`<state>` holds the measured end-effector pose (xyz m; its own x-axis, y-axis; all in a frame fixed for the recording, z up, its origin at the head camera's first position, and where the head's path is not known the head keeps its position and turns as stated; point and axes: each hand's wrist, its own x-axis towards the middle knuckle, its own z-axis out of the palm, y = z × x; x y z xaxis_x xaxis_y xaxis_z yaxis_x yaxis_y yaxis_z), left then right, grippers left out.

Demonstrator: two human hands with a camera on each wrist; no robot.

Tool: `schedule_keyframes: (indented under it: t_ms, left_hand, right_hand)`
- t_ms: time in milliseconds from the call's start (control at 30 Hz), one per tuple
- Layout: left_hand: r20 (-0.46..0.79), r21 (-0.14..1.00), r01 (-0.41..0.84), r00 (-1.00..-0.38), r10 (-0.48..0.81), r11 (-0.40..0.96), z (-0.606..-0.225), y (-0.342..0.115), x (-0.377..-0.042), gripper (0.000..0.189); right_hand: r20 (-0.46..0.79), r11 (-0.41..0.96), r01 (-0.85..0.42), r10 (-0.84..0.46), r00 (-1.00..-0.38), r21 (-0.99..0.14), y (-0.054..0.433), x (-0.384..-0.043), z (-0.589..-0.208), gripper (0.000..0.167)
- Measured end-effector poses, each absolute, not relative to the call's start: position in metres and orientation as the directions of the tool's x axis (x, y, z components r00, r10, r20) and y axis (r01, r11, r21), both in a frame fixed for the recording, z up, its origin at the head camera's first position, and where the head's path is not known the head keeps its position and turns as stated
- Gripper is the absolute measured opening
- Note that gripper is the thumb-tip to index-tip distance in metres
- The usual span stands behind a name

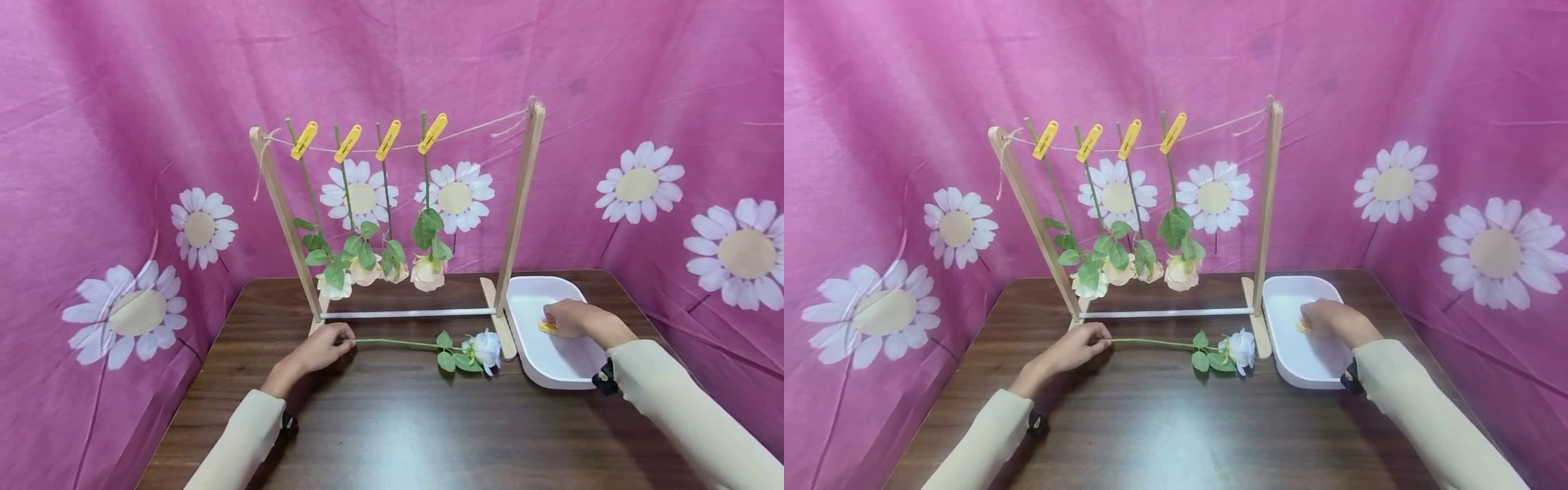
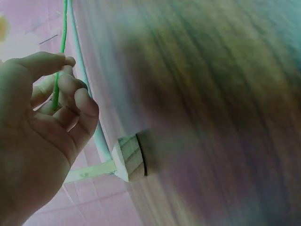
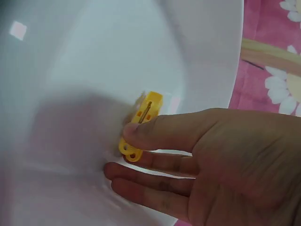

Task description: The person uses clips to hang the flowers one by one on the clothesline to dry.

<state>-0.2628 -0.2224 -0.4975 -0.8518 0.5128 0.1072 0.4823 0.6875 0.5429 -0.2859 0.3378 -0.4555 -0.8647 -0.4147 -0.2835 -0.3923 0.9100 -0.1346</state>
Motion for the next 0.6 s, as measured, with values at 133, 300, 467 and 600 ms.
schedule_keyframes:
  t_ms: [133, 300, 467, 600]
  left_hand:
    - [0.152, 0.577, 0.473, -0.863, 0.482, 0.666, -0.493, -0.222, -0.262, 0.006]
    - [0.207, 0.658, 0.447, -0.881, 0.425, 0.606, -0.482, -0.220, -0.261, 0.005]
    - [0.153, 0.813, 0.303, -0.935, 0.320, 0.497, -0.472, -0.216, -0.259, 0.011]
    - [0.120, 0.911, 0.213, -0.956, 0.266, 0.352, -0.465, -0.208, -0.256, 0.021]
  right_hand:
    - [-0.277, 0.917, -0.373, -0.399, -0.874, -0.141, 0.332, -0.287, -0.449, 0.013]
    - [-0.165, 0.903, -0.394, -0.421, -0.892, -0.172, 0.328, -0.292, -0.439, 0.018]
    - [-0.028, 0.914, -0.354, -0.367, -0.930, -0.200, 0.329, -0.295, -0.430, 0.024]
    - [0.045, 0.917, -0.327, -0.326, -0.944, -0.230, 0.329, -0.295, -0.423, 0.027]
